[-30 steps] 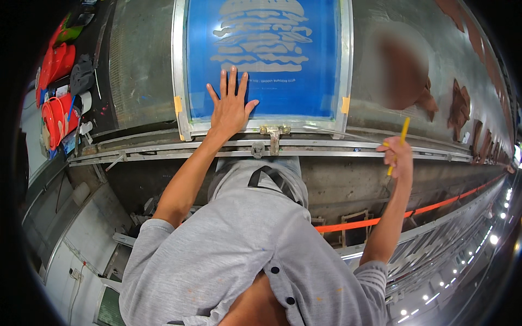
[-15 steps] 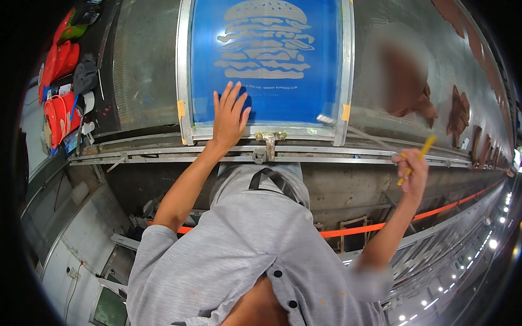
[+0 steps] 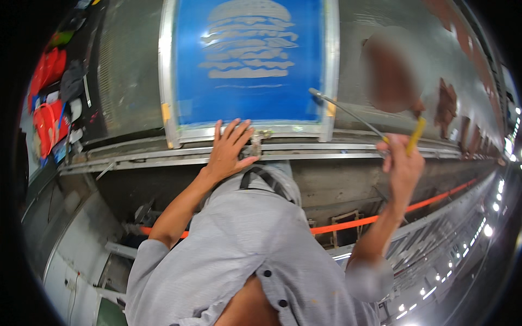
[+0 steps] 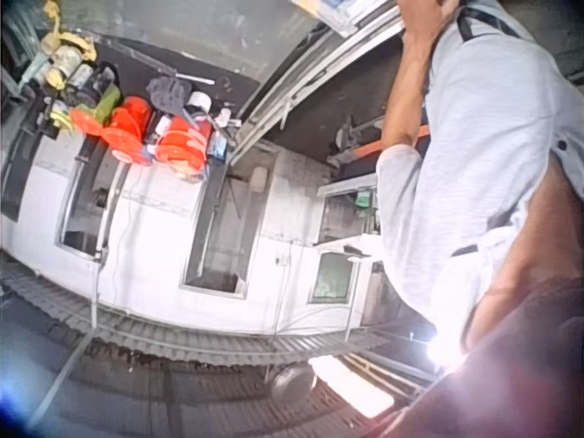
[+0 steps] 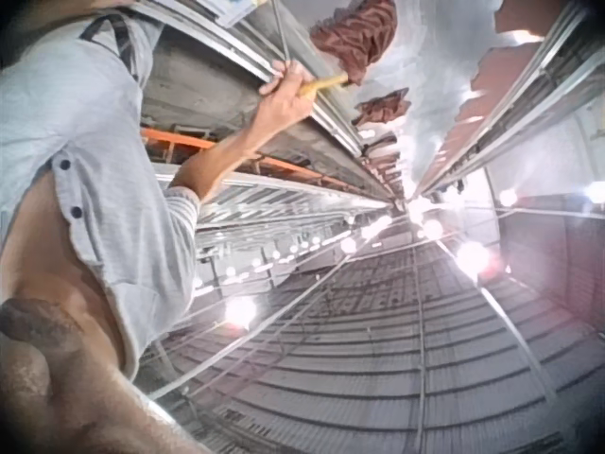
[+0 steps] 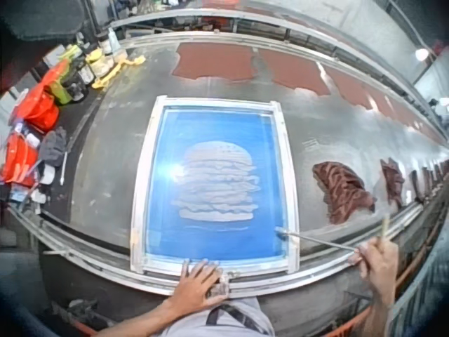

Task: The person secures a blue screen printing frame with a burger design onto a metal table using masking tape. They then use a yellow-handled tool to adjust the frame's locking mechanism and inspect the screen by holding it up to the light before placing it back on the table.

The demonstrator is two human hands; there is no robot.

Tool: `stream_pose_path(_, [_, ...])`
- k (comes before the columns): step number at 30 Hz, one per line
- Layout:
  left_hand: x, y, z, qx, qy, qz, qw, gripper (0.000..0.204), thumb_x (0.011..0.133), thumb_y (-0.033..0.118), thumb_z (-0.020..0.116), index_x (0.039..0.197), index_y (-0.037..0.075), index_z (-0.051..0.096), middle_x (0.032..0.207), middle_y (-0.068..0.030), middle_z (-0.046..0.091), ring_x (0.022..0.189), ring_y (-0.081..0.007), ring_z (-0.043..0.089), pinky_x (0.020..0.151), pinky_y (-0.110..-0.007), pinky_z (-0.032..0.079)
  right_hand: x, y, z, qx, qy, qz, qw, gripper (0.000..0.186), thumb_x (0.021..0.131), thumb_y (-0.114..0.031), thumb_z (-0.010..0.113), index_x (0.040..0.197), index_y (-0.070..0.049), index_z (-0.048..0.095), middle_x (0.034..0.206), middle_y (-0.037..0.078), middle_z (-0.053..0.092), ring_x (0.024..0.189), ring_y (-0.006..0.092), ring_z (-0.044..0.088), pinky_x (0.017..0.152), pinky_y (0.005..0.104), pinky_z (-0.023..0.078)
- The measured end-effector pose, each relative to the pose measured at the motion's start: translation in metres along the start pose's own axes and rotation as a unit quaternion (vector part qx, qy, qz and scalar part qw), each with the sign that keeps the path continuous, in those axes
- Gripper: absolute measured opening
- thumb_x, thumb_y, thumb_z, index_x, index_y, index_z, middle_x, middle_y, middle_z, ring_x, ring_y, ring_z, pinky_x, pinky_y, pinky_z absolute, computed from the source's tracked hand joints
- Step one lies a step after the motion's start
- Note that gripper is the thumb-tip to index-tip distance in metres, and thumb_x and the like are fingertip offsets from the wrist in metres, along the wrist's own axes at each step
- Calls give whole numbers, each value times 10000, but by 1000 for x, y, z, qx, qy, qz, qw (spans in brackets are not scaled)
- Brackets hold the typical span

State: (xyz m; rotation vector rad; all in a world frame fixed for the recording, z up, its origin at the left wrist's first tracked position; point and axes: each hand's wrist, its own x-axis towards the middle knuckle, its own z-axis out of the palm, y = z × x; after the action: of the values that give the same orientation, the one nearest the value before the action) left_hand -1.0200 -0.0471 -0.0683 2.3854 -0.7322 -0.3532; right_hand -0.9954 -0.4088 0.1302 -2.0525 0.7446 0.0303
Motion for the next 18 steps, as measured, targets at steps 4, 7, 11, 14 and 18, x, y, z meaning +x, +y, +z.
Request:
stream_pose_path(4, [-4,7,4,6,-8,-18,1000,889,744,560,711,1384,5,442,1499,-140,361,1406,-345,278,1134,-641,75,11,4,14,33,-30,12,999,221,952,-168,579,979,42,646,759,98,688,471,44,441,444,191,342])
stream_pose_path(7, [-2,16,3,12,-25,-28,999,989,685,574,745,1386,-39,410,1516,-160,310,1424,-350,232,1109,-698,52,16,7,18,28,-24,11,999,213,948,-160,579,980,42,642,756,98,687,468,46,437,441,196,339])
stream_pose_path(11, [-4,16,4,22,-45,-38,998,1033,642,553,782,1396,-35,390,1518,-157,299,1421,-356,226,1106,-707,53,15,5,16,13,-15,16,1000,214,946,-169,585,973,36,641,750,91,686,455,47,430,436,198,337])
stream_pose_path(14, [-5,16,6,26,-38,-41,998,1023,639,542,787,1389,-34,397,1509,-158,307,1416,-355,231,1102,-712,57,15,8,20,9,-11,7,1000,216,944,-171,588,973,37,639,744,93,684,453,46,426,434,198,335])
stream_pose_path(18, [-6,14,16,55,-16,-37,998,978,653,532,780,1367,-34,426,1489,-158,332,1408,-350,245,1097,-719,66,13,4,20,8,0,15,1000,222,941,-170,597,978,45,638,736,105,681,449,46,417,431,198,330])
